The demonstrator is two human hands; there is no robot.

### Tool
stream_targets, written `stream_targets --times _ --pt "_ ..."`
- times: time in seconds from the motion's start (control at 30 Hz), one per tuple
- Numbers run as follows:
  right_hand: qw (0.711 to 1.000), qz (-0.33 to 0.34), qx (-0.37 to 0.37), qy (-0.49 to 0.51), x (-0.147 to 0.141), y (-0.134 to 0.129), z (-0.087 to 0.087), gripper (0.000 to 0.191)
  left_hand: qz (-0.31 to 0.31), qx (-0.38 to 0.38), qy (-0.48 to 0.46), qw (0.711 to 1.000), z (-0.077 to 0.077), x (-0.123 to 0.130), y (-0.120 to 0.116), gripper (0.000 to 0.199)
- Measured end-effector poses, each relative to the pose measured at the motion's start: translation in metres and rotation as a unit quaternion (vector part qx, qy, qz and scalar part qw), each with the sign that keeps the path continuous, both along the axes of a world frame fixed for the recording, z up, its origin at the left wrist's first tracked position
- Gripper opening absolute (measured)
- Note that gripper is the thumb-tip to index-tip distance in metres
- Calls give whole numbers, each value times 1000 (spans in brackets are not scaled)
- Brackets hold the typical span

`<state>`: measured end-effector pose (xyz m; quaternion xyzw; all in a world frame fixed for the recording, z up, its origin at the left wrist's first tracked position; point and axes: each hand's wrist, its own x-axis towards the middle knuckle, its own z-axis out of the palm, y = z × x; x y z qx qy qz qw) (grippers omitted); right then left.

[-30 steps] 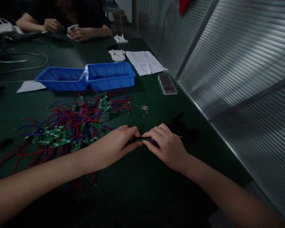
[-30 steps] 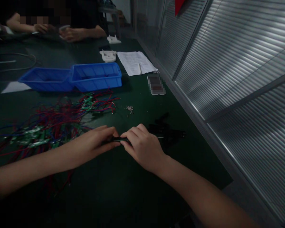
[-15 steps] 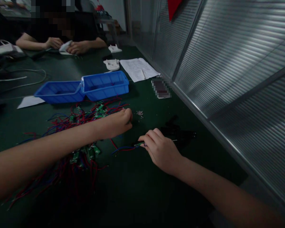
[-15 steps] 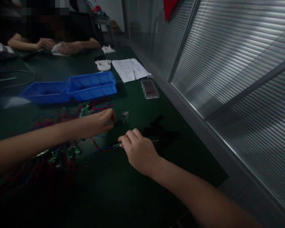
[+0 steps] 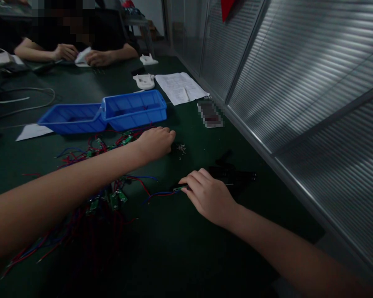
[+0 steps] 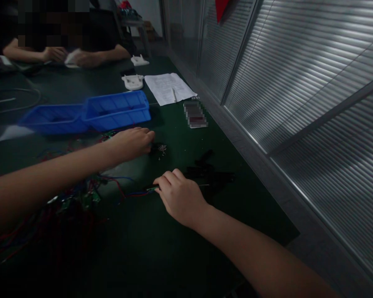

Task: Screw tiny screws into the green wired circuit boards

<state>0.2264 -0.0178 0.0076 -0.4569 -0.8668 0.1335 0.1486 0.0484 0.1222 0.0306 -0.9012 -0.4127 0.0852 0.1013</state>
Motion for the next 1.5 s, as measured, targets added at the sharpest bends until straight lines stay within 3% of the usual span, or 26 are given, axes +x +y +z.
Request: stream_targets --times 0.23,0.47,0.8,0.97,1.1,1.23,1.37,1.5 --pt "1000 3 0 -1 1 1 0 25 -63 -96 -60 992 -7 -5 13 18" --pt "1000 6 -2 -8 0 1 1 25 -54 -159 -66 984 -11 -4 16 20" --pt "1000 -8 0 -10 1 1 -1 26 -77 -112 -86 987 -7 5 2 19" --pt "1000 -3 9 -11 1 3 -1 28 -98 -38 -111 988 9 1 -10 16" --pt "1000 -4 18 -16 1 5 -3 28 -119 -20 -137 983 21 -6 -28 17" --pt "999 1 31 -17 -1 6 -4 27 -112 27 -113 987 12 -5 -37 17" --pt "999 -12 34 0 -2 7 -4 24 -112 44 -91 989 -1 -1 -31 16" --pt "999 -14 49 -17 -1 9 -4 18 -117 10 -126 985 8 -6 -34 15"
